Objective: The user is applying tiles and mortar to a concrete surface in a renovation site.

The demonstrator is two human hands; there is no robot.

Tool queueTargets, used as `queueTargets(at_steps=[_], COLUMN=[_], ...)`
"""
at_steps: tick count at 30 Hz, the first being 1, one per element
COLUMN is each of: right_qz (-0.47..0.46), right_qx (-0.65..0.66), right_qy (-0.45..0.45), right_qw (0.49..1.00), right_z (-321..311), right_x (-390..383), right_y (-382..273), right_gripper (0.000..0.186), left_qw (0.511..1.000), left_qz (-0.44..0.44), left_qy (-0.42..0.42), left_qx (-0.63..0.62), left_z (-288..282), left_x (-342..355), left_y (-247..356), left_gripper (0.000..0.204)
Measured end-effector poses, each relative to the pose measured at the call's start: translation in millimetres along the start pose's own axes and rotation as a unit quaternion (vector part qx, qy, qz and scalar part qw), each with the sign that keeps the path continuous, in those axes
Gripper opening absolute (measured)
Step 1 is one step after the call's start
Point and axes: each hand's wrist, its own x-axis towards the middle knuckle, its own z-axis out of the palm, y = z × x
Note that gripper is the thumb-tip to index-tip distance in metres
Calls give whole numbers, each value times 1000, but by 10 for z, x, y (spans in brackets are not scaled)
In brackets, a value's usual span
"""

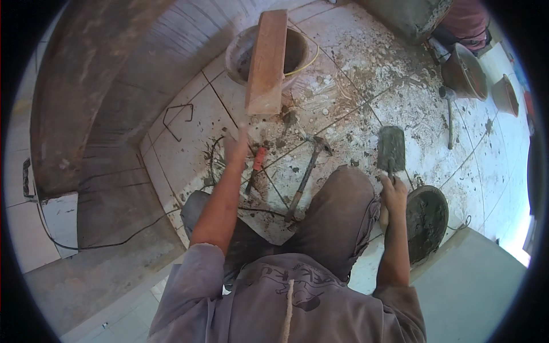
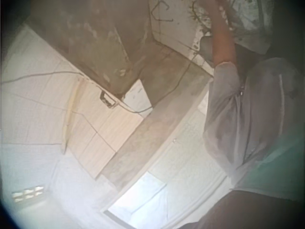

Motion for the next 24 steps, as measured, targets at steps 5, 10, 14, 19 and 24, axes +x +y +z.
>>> queueTargets(at_steps=[5, 10, 14, 19, 24], right_qz=[89, 77, 107, -104, -455], right_qx=[122, 49, -63, 23, 119], right_qy=[48, 104, 48, 81, -44], right_qw=[987, 990, 991, 991, 881], right_z=[671, 907, 837, 581, 1076], right_x=[925, 1218, 1295, 1265, 997], right_y=[417, 564, 563, -1001, -2563], right_gripper=[57, 60, 56, 48, 57], left_qw=[987, 975, 953, 964, 944], left_qz=[-65, -147, -153, -125, -142], left_qy=[-43, -68, -92, -71, -90], left_qx=[-141, -153, -245, -223, -284], left_z=[136, 367, 256, -76, 17], left_x=[694, 779, 714, 349, 33], left_y=[114, 388, 484, 857, 1005], left_gripper=[68, 47, 41, 37, 32])
